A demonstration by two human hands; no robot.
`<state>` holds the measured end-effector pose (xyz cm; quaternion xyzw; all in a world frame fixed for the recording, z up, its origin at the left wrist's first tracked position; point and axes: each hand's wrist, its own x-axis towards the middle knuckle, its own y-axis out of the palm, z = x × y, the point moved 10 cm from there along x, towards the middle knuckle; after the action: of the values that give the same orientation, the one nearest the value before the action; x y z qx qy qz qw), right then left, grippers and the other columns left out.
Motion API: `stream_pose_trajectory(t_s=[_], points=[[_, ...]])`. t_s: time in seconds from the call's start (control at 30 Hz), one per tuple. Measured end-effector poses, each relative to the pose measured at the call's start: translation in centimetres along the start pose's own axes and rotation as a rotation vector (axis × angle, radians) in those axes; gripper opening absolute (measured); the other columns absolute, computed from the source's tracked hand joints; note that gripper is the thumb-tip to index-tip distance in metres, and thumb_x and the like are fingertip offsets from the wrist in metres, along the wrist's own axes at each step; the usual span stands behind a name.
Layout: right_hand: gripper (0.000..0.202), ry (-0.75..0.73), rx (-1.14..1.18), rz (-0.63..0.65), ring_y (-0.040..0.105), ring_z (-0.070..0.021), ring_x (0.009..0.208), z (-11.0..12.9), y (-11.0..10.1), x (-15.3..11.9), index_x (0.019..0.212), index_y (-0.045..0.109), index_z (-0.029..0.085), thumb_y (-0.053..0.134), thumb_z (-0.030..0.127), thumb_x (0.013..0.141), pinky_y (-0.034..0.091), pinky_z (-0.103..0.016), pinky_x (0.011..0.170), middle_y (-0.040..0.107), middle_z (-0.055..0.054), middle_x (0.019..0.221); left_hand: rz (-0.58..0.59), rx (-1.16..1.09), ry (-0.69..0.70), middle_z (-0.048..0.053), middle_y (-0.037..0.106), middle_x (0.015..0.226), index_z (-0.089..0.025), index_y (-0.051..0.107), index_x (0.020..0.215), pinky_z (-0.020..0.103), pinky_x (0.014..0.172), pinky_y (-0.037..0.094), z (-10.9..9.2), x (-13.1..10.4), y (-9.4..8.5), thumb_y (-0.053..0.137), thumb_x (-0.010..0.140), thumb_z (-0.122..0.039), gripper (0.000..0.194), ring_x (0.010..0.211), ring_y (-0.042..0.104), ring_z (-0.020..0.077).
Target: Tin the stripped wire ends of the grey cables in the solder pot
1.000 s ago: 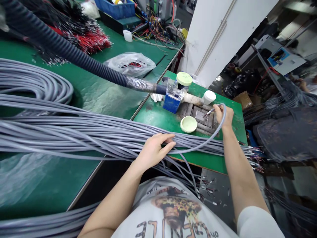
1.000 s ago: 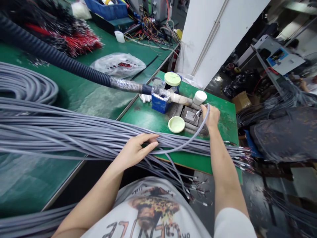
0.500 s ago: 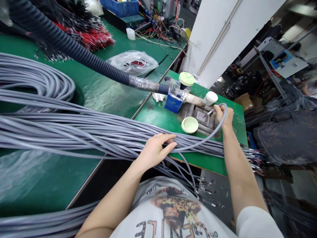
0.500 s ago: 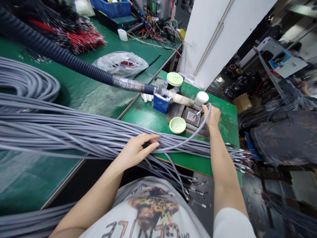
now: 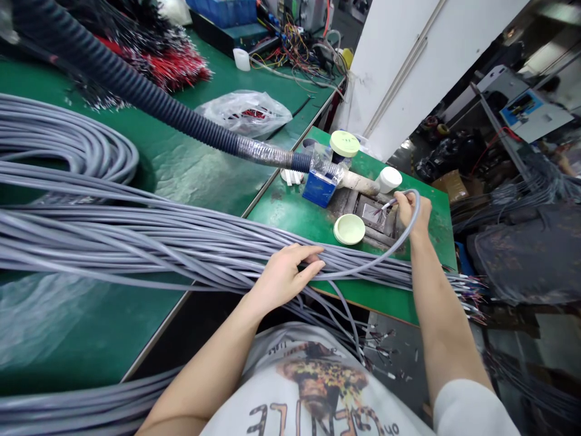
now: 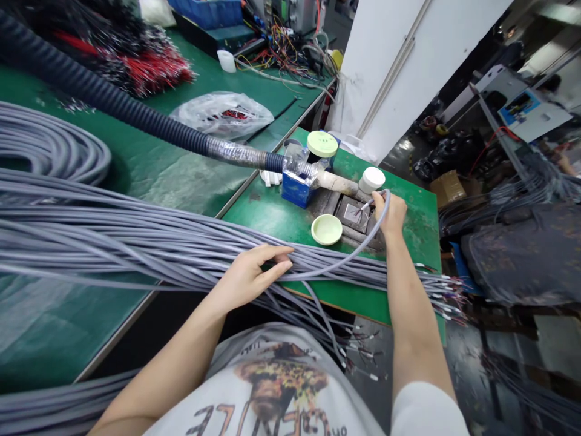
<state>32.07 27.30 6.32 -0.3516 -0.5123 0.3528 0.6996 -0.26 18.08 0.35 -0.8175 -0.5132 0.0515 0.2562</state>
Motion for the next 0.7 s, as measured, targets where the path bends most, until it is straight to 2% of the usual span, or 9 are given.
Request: stream_pose_trajectory(t_s=[0.13, 0.23, 0.7], points=[[0.033, -0.155, -0.023, -0.017, 0.062, -0.0225, 0.079, 1.9, -1.4, -0.7, 0.083, 0.072, 0.019, 0.048, 0.04, 0.09, 0.04, -0.033, 0.073, 0.073, -0.008, 0.082, -0.01, 0.008, 0.008, 0.005, 0.072, 0.092, -0.019, 0.065, 0.112, 0.032, 0.083, 0.049, 0.0, 0.0, 0.0, 0.054, 0.089, -0.038, 0.032, 0.086, 0.065, 0.0191], [0.03, -0.266, -0.056, 0.001, 0.06, -0.0215, 0.089, 3.3, -1.6, -1.7, 0.09, 0.072, 0.023, 0.047, 0.039, 0.091, 0.037, -0.035, 0.084, 0.072, -0.005, 0.088, -0.016, 0.01, 0.015, 0.006, 0.072, 0.092, -0.018, 0.066, 0.111, 0.032, 0.083, 0.049, 0.0, 0.0, 0.1, 0.054, 0.089, -0.037, 0.031, 0.086, 0.065, 0.0189], [0.029, -0.339, -0.095, 0.037, 0.055, -0.0201, 0.089, 3.5, 0.5, -2.7, 0.09, 0.072, 0.025, 0.048, 0.04, 0.091, 0.033, -0.037, 0.087, 0.065, -0.005, 0.083, -0.023, 0.003, 0.025, 0.005, 0.072, 0.092, -0.019, 0.065, 0.111, 0.032, 0.083, 0.05, 0.0, -0.2, 0.0, 0.054, 0.089, -0.037, 0.031, 0.087, 0.065, 0.0191]])
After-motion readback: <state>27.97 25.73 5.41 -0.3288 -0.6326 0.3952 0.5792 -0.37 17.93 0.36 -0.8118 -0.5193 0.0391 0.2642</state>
